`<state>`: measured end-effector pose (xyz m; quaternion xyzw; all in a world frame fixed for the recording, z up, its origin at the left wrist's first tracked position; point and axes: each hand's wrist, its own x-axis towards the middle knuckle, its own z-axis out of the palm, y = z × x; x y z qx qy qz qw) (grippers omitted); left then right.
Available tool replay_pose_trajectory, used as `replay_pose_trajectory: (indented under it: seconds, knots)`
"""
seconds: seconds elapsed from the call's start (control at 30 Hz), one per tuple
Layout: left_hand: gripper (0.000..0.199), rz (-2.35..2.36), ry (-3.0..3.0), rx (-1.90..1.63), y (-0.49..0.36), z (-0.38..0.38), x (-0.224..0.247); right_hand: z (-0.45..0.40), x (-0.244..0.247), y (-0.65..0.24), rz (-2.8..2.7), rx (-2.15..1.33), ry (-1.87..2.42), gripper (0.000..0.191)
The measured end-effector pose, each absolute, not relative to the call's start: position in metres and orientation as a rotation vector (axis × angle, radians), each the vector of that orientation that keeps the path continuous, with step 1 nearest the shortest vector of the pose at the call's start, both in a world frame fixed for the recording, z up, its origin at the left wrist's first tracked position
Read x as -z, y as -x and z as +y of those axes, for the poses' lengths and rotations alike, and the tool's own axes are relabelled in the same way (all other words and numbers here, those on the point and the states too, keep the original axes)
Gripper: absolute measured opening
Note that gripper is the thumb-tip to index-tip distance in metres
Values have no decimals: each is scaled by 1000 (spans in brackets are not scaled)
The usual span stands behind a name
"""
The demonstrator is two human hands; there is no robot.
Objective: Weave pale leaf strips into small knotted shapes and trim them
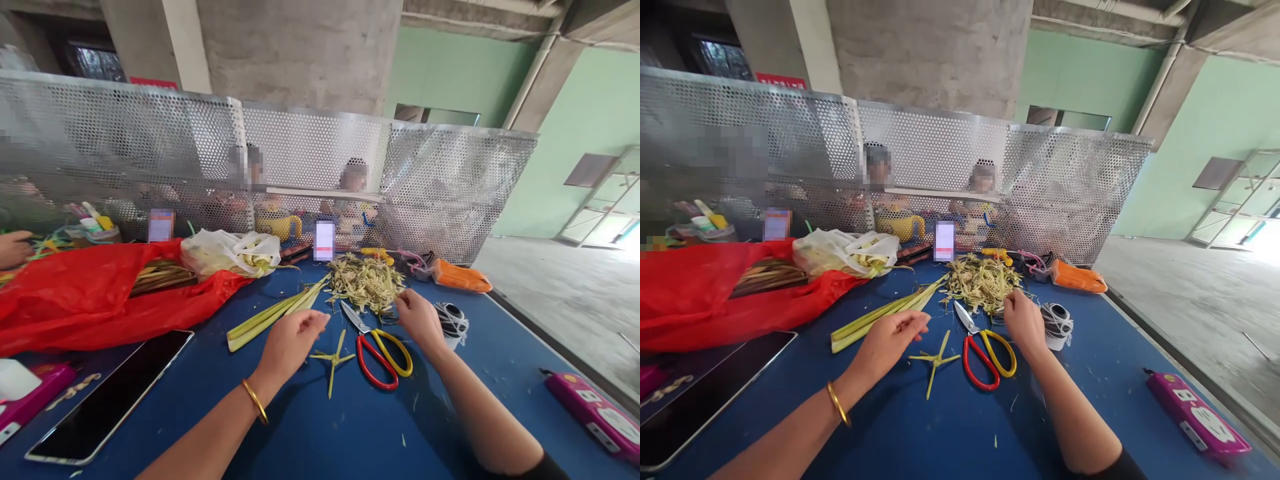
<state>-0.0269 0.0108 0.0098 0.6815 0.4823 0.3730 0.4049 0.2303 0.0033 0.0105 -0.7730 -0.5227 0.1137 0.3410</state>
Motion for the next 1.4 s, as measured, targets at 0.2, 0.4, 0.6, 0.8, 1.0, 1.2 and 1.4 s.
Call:
replay_pose_trajectory:
  seconds: [0.2, 0.4, 0.6, 0.8, 1.0, 1.2, 1.4]
  knots:
    - [23, 1064, -1497, -885, -2, 15, -33, -4, -19, -222, -1200, -789, 1483, 43]
    - [32, 851, -1276, -787, -24, 12, -38, -20, -17, -196, -1163, -1361, 1002, 31]
    - [21, 965, -1113, -1019, -27, 7, -22, -22, -4, -178, -1208, -1297, 1093, 34]
    - [23, 963, -1109, -1099, -23, 4, -18, -27, -9, -173, -1131, -1308, 1085, 31]
    - [17, 875, -1259, -952, -21, 2, -19, -33, -11, -172, -1000, -1655, 938, 24]
    - [22, 924, -1222, -930, -18, 1, -19, -34, -12, -168, -1001, -1591, 1022, 31]
    - [32, 833, -1021, -981, -17, 1, -22, -32, -13, -168, -990, -1407, 1017, 32]
